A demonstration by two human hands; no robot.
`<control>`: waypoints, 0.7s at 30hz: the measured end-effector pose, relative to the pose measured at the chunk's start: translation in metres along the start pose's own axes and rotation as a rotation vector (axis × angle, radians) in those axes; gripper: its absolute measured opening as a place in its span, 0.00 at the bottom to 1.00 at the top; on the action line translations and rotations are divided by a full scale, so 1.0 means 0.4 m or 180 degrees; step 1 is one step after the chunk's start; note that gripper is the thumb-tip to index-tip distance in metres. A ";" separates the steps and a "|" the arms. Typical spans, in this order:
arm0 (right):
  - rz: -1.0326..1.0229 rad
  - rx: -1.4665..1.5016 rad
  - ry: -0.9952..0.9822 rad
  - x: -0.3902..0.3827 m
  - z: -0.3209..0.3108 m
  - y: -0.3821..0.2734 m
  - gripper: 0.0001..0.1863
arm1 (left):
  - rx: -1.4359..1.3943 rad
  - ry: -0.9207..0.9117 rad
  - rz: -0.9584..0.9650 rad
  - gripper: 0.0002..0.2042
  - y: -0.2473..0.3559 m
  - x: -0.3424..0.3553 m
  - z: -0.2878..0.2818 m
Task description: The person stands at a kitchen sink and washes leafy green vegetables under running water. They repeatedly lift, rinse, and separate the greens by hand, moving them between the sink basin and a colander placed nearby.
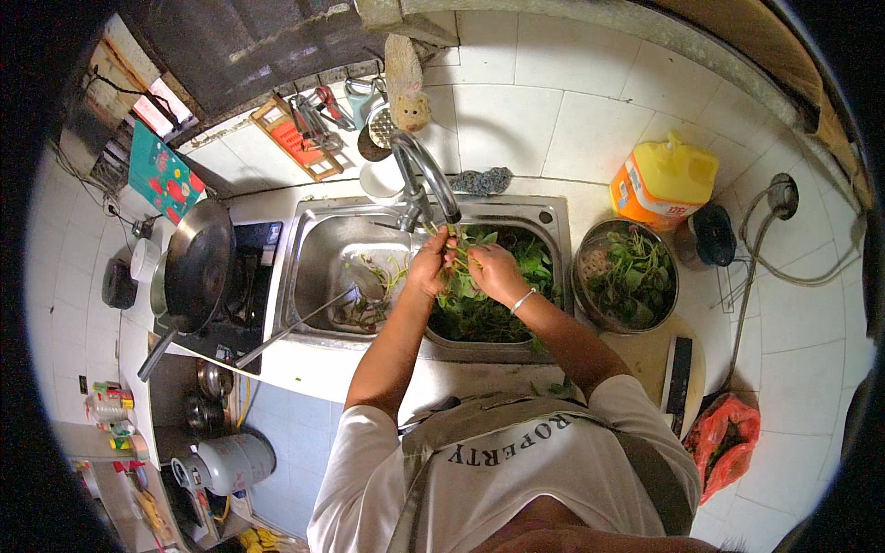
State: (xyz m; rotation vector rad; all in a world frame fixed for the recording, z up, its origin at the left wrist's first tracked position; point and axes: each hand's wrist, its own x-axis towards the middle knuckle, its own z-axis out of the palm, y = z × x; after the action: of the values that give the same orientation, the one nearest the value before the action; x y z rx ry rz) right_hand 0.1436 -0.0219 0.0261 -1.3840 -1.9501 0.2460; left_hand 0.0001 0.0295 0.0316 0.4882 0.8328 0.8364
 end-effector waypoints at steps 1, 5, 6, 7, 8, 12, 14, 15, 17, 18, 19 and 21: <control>-0.0059 0.0050 0.0090 -0.001 -0.002 0.001 0.06 | -0.0007 -0.0007 -0.0059 0.12 0.003 -0.004 0.002; -0.0122 -0.0197 0.0034 -0.005 -0.028 -0.010 0.06 | 0.0635 0.0380 0.0522 0.11 0.002 -0.019 0.023; -0.0131 -0.0235 0.0033 -0.007 -0.027 -0.004 0.06 | 0.0717 0.0394 0.0637 0.11 -0.006 -0.016 0.018; -0.0140 -0.0273 0.0032 -0.009 -0.027 0.001 0.06 | 0.0798 0.0409 0.0752 0.11 -0.012 -0.014 0.013; -0.0190 -0.0259 0.0043 -0.010 -0.027 0.004 0.06 | 0.0955 0.0459 0.0777 0.10 -0.016 -0.012 0.006; 0.0091 0.0011 0.0165 -0.006 -0.015 0.019 0.08 | 0.1080 0.0631 0.0865 0.11 -0.017 -0.035 0.033; 0.0485 0.0280 0.0305 0.006 -0.016 0.025 0.08 | 0.0958 0.0679 0.1022 0.11 -0.034 -0.035 0.042; 0.0824 0.0649 0.0373 0.012 -0.018 0.026 0.08 | 0.0933 0.0680 0.1146 0.12 -0.046 -0.031 0.049; 0.1499 0.1389 0.0502 0.022 -0.021 0.029 0.08 | 0.0827 0.0799 0.1343 0.12 -0.048 -0.029 0.048; 0.1695 0.1407 0.0779 0.015 0.001 0.083 0.10 | 0.0754 0.0888 0.1405 0.12 -0.041 -0.025 0.051; 0.2240 0.2071 0.0911 0.010 -0.012 0.114 0.10 | 0.0664 0.1012 0.1477 0.12 -0.031 -0.024 0.042; 0.2458 0.2362 0.0822 -0.010 -0.065 0.175 0.10 | 0.0006 0.0825 0.1232 0.11 0.013 -0.032 0.000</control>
State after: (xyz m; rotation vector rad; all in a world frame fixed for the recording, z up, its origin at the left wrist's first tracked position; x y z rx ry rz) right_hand 0.2132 -0.0034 0.0056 -1.4644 -0.8738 0.9792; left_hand -0.0072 0.0223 0.0410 0.5595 0.9925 1.2751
